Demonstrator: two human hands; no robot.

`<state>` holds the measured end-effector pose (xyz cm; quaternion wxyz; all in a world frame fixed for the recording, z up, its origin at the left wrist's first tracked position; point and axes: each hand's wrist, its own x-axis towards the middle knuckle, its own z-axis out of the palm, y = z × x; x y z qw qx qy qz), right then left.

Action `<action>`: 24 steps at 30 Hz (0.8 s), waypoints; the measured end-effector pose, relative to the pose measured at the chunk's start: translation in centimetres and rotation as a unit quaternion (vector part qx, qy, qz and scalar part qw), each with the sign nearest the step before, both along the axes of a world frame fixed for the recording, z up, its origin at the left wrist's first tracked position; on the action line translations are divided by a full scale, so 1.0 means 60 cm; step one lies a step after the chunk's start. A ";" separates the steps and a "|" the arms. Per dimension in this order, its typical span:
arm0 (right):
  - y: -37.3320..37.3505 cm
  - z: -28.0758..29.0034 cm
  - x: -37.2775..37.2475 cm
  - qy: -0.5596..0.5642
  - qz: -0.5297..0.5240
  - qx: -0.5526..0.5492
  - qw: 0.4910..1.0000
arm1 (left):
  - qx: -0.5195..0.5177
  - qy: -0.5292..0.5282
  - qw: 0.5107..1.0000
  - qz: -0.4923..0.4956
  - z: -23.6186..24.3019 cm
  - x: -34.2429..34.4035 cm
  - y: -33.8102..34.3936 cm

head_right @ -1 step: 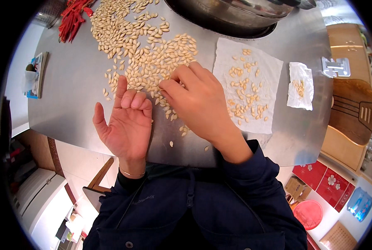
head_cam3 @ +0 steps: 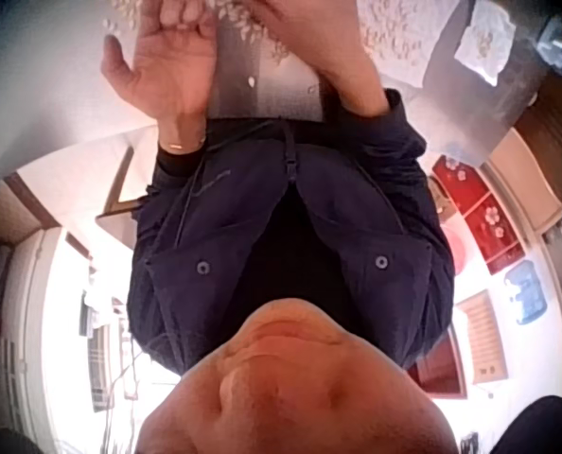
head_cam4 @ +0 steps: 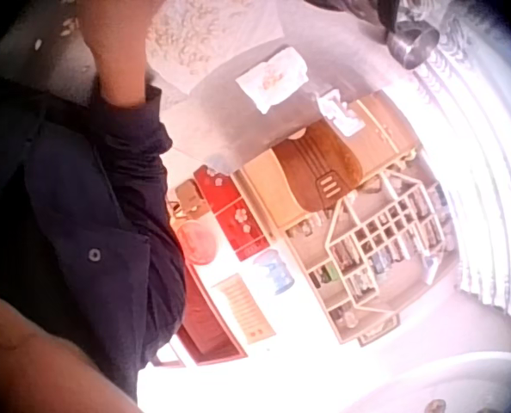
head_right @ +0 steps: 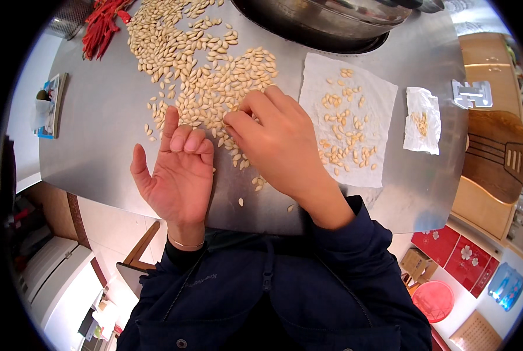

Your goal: The person sits at a table and peels pistachios by hand. They pick up individual nuts from a pile on a paper towel, remove the shells, and place the kernels into a separate pile. Dried red chilies and a metal kettle are visible on the table nearby.

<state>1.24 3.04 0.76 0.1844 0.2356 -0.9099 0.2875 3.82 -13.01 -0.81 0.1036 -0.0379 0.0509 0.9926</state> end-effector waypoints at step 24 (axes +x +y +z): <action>-0.011 -0.008 -0.001 0.010 -0.010 0.095 0.995 | 0.028 0.004 1.000 -0.001 -0.004 0.001 -0.001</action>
